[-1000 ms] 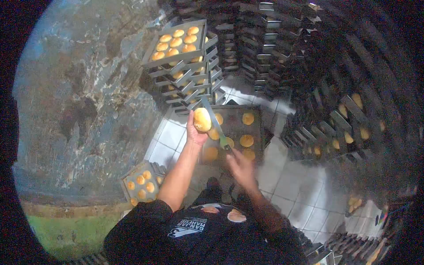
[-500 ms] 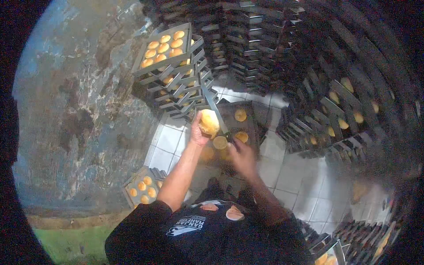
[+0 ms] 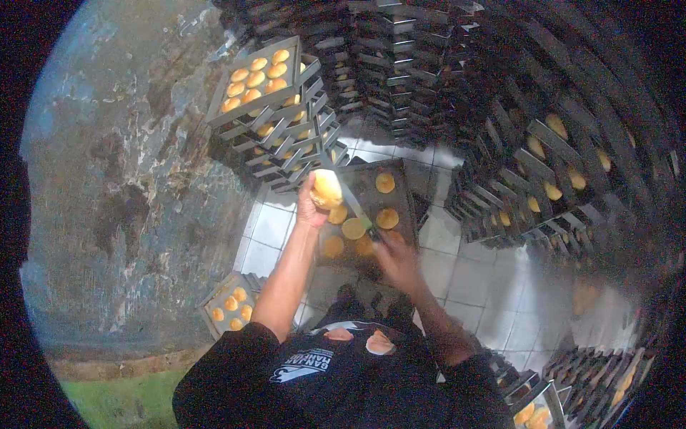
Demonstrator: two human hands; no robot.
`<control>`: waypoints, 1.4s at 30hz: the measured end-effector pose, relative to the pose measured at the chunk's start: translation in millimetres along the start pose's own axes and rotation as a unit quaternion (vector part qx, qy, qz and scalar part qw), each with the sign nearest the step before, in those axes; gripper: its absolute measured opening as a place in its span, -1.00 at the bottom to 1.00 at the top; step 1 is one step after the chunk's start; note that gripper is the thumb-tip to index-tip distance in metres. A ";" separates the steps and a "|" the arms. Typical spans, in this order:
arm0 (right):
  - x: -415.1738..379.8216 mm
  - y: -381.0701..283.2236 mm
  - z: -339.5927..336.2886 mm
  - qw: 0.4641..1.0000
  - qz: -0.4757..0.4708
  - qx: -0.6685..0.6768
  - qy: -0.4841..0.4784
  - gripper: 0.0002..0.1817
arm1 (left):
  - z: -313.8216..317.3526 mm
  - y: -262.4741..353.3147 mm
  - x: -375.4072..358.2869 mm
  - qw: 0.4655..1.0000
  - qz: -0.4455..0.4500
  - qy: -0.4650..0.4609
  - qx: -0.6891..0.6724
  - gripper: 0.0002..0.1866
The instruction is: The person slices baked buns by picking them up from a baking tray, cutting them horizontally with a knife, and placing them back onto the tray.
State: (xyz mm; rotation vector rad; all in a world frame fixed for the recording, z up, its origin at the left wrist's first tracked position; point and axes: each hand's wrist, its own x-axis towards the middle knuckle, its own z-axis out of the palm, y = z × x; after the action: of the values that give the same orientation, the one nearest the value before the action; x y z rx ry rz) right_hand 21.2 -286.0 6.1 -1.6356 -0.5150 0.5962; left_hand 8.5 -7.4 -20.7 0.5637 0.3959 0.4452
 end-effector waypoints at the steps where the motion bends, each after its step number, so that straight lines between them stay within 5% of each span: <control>1: -2.0 3.3 -3.1 1.000 0.003 0.003 -0.003 -0.67 | -1.5 6.7 0.8 0.999 -0.003 -0.018 -0.030 -0.54; 5: -2.1 7.6 -8.7 0.993 -0.079 -0.086 0.011 -0.66 | 4.4 -16.5 -14.3 0.993 0.020 0.013 0.117 -0.58; 9: 22.2 -20.1 -7.1 0.998 0.061 -0.021 -0.026 -0.58 | 10.7 -28.9 -11.9 0.996 0.000 -0.014 0.091 -0.60; 11: 13.9 -7.6 -8.6 0.998 -0.030 -0.056 -0.012 -0.56 | 5.5 -16.6 -5.3 0.996 0.024 0.003 0.091 -0.63; 15: -11.3 6.7 -21.1 0.989 -0.059 -0.130 -0.038 -0.55 | 14.5 3.1 -17.6 0.998 -0.008 -0.032 0.046 -0.66; 17: -8.0 -17.3 -19.9 0.993 0.091 -0.003 -0.072 -0.54 | 9.9 -16.2 -18.7 0.992 -0.027 -0.038 0.121 -0.66; 18: 2.6 -13.6 -16.4 0.993 0.094 -0.002 -0.069 -0.54 | 8.3 -27.7 -18.7 0.989 -0.022 -0.042 0.141 -0.72; 20: 22.6 0.5 -8.9 0.998 -0.027 -0.058 -0.023 -0.55 | 4.2 -35.4 -11.1 0.991 -0.023 -0.049 0.122 -0.73; 24: 6.5 -0.3 -21.6 0.990 -0.071 -0.118 -0.032 -0.56 | 24.5 -3.4 -14.5 0.991 0.006 -0.030 0.131 -0.73; 33: 25.8 16.7 -10.5 0.987 -0.004 -0.155 -0.034 -0.63 | 23.4 -45.5 -17.6 0.990 -0.017 0.002 0.139 -0.68; 35: 27.2 42.7 -10.8 0.983 -0.140 -0.117 0.013 -0.64 | 23.8 -29.7 -17.3 0.983 -0.031 0.027 0.179 -0.66; 42: 1.9 65.1 -21.9 0.989 0.118 -0.015 -0.082 -0.54 | 15.8 -50.4 -15.4 0.982 -0.059 0.093 0.152 -0.65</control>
State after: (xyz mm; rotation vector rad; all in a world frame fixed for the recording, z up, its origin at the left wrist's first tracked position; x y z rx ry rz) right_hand 36.6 -310.7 -56.1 -1.6970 -0.4538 0.9088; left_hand 17.8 -60.0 -34.3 0.7939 0.6804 0.3241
